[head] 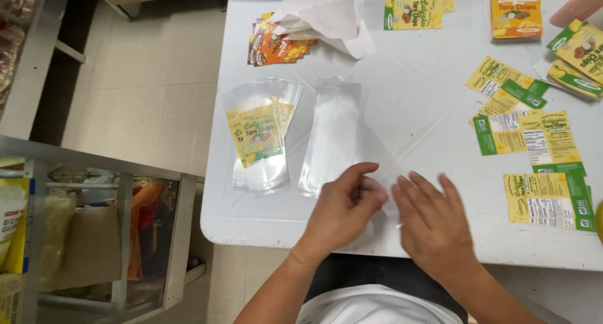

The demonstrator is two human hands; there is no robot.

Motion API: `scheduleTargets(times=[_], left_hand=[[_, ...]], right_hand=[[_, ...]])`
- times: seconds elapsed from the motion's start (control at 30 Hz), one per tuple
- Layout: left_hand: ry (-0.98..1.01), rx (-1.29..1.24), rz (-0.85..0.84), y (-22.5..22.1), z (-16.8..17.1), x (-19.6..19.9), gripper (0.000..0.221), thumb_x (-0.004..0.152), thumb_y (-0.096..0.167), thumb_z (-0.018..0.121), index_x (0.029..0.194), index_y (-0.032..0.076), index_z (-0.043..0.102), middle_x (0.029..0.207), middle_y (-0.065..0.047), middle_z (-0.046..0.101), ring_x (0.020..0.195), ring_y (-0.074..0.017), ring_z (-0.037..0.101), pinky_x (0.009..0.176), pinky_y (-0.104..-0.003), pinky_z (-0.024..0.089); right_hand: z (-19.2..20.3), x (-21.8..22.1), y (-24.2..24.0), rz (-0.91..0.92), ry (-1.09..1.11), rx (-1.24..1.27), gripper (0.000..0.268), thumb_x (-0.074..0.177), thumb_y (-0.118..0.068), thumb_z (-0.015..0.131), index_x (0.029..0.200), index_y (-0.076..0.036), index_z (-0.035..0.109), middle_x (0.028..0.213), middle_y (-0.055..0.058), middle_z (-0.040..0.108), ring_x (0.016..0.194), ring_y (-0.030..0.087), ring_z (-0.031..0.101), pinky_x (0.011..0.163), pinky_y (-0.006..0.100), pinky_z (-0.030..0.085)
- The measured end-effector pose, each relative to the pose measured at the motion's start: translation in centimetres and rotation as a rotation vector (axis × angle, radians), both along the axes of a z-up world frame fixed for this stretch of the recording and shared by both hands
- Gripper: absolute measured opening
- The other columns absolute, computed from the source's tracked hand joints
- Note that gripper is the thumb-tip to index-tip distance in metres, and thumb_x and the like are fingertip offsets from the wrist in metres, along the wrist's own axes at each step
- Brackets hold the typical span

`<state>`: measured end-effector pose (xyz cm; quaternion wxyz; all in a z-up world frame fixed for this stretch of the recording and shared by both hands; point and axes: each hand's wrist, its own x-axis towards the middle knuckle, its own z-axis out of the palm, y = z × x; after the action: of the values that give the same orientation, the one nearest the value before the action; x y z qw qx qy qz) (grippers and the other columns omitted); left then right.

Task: Peeling adhesive labels from a sheet and applying them to clear plastic bags on a table.

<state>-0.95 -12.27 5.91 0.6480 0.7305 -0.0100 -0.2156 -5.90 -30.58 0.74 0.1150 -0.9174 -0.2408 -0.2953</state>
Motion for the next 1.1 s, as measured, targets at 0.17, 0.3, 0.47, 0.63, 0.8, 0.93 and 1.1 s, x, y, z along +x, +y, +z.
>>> scheduleTargets(times=[0.17, 0.3, 0.47, 0.63, 0.8, 0.93, 1.1], left_hand=[[-0.620, 0.439, -0.184, -3.0, -5.4, 0.2, 0.041, 0.097, 0.024, 0.062, 0.132, 0.002, 0.058, 0.107, -0.013, 0.069, 0.090, -0.0325, 0.063, 0.080, -0.042, 0.053], [-1.016, 0.587, -0.209, -4.8, -7.4, 1.1, 0.036, 0.097, 0.032, 0.067, 0.112, -0.001, 0.065, 0.137, -0.023, 0.058, 0.111, -0.0459, 0.053, 0.084, -0.055, 0.049], [-1.000, 0.659, -0.341, -5.4, -8.7, 2.5, 0.045, 0.101, 0.037, 0.057, 0.128, 0.002, 0.063, 0.145, -0.019, 0.057, 0.143, -0.0583, 0.036, 0.105, -0.067, 0.036], [-0.949, 0.682, -0.458, -5.2, -9.0, 3.6, 0.047, 0.102, 0.033, 0.057, 0.140, 0.005, 0.059, 0.153, -0.016, 0.052, 0.150, -0.0588, 0.021, 0.116, -0.077, 0.021], [-0.941, 0.591, -0.431, -4.9, -9.8, 3.7, 0.040, 0.104, 0.024, 0.054, 0.141, 0.010, 0.058, 0.157, -0.017, 0.047, 0.152, -0.0565, 0.020, 0.120, -0.076, 0.014], [-1.002, 0.555, -0.392, -4.9, -9.6, 3.6, 0.036, 0.103, 0.017, 0.054, 0.138, 0.008, 0.060, 0.154, -0.018, 0.050, 0.151, -0.0564, 0.025, 0.121, -0.075, 0.017], [-1.051, 0.535, -0.330, -4.8, -9.2, 3.6, 0.032, 0.103, 0.016, 0.054, 0.133, 0.007, 0.063, 0.149, -0.019, 0.055, 0.147, -0.0552, 0.035, 0.121, -0.072, 0.021]], right_hand=[[-3.2, -2.7, -3.6, -0.167, 0.065, -0.090, 0.029, 0.094, -0.001, 0.063, 0.122, -0.004, 0.068, 0.125, 0.011, 0.073, 0.122, 0.030, 0.068, 0.115, 0.054, 0.045], [-3.4, -3.1, -3.5, -0.188, 0.125, -0.033, 0.046, 0.090, -0.041, 0.076, 0.118, -0.005, 0.069, 0.130, 0.015, 0.069, 0.122, 0.033, 0.066, 0.108, 0.052, 0.051], [-3.2, -3.0, -3.5, -0.163, 0.197, 0.027, 0.065, 0.083, -0.053, 0.077, 0.125, -0.005, 0.067, 0.134, 0.017, 0.064, 0.123, 0.037, 0.061, 0.104, 0.053, 0.052], [-3.3, -3.0, -3.6, -0.168, 0.217, 0.027, 0.060, 0.086, -0.051, 0.075, 0.127, -0.009, 0.066, 0.141, 0.014, 0.062, 0.129, 0.038, 0.059, 0.103, 0.055, 0.051], [-3.4, -0.6, -7.2, -0.087, 0.124, 0.170, 0.039, 0.091, -0.019, 0.080, 0.122, 0.000, 0.066, 0.125, 0.018, 0.069, 0.118, 0.037, 0.065, 0.107, 0.050, 0.053], [-1.5, 4.0, -13.8, -0.460, 0.299, 0.222, 0.040, 0.104, -0.022, 0.068, 0.133, 0.005, 0.071, 0.128, 0.025, 0.070, 0.123, 0.042, 0.058, 0.098, 0.053, 0.050], [-2.4, 10.9, -21.0, -0.649, 0.333, 0.161, 0.045, 0.107, -0.026, 0.068, 0.138, 0.007, 0.072, 0.134, 0.030, 0.067, 0.121, 0.047, 0.053, 0.101, 0.054, 0.041]])
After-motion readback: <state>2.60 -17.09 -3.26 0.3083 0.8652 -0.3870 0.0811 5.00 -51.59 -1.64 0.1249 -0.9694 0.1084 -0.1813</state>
